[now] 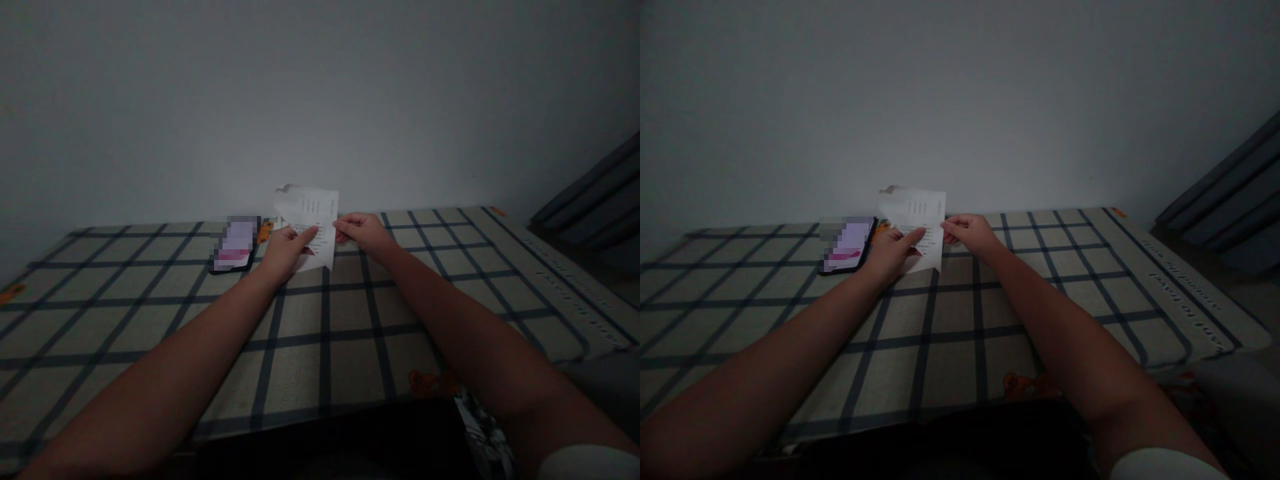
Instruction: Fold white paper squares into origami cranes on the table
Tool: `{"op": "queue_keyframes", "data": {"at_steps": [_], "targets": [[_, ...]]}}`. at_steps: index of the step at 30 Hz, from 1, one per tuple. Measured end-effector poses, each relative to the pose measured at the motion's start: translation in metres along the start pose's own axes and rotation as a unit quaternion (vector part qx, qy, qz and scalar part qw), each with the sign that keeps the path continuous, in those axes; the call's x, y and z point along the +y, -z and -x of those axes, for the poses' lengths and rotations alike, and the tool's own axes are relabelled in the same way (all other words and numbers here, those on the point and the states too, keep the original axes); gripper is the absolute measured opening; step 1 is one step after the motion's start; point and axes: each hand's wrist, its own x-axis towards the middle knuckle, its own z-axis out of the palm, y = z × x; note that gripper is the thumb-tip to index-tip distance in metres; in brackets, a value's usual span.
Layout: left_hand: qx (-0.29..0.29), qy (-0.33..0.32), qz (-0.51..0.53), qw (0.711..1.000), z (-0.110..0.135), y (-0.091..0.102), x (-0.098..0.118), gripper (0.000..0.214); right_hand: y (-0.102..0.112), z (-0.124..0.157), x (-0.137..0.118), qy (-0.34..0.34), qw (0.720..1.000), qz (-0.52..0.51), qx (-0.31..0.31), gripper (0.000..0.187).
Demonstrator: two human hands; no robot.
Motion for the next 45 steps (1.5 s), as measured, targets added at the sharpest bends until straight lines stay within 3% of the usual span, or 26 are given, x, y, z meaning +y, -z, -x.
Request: {"op": "queue_keyframes", "data": {"at_steps": [8,15,28,32,35,41,45], "targets": [[-0.006,0.013,0.025,1.000,0.004,-0.005,0.006,0.045,0.001,-0.002,0.004,0.000,1.000,-0.009,0.003,0.022],[-0.017,-0.005,-0.003,1.000,-0.001,0.000,-0.003,0.042,-0.001,-0.001,0.001,-0.005,1.000,-0.021,-0.009,0.023],[0.008,0.020,0.029,0.999,-0.005,-0.002,-0.001,0.037,0.004,-0.005,0.006,0.006,0.998,0.005,0.059,0.020],[-0.039,0.029,0.094,0.994,-0.005,-0.003,-0.001,0.034,0.005,-0.008,0.008,-0.002,0.997,-0.002,0.073,0.017],[-0.055,0.021,0.088,0.994,-0.003,-0.004,0.000,0.030,0.006,-0.009,0.009,-0.009,0.997,-0.005,0.080,0.013],[0.001,-0.027,0.066,0.997,-0.006,0.000,0.002,0.023,0.011,-0.010,0.011,-0.012,0.998,0.002,0.068,0.012],[0.033,-0.007,0.087,0.996,-0.010,0.003,0.003,0.020,0.013,-0.011,0.012,-0.008,0.998,0.026,0.052,0.016]]}}
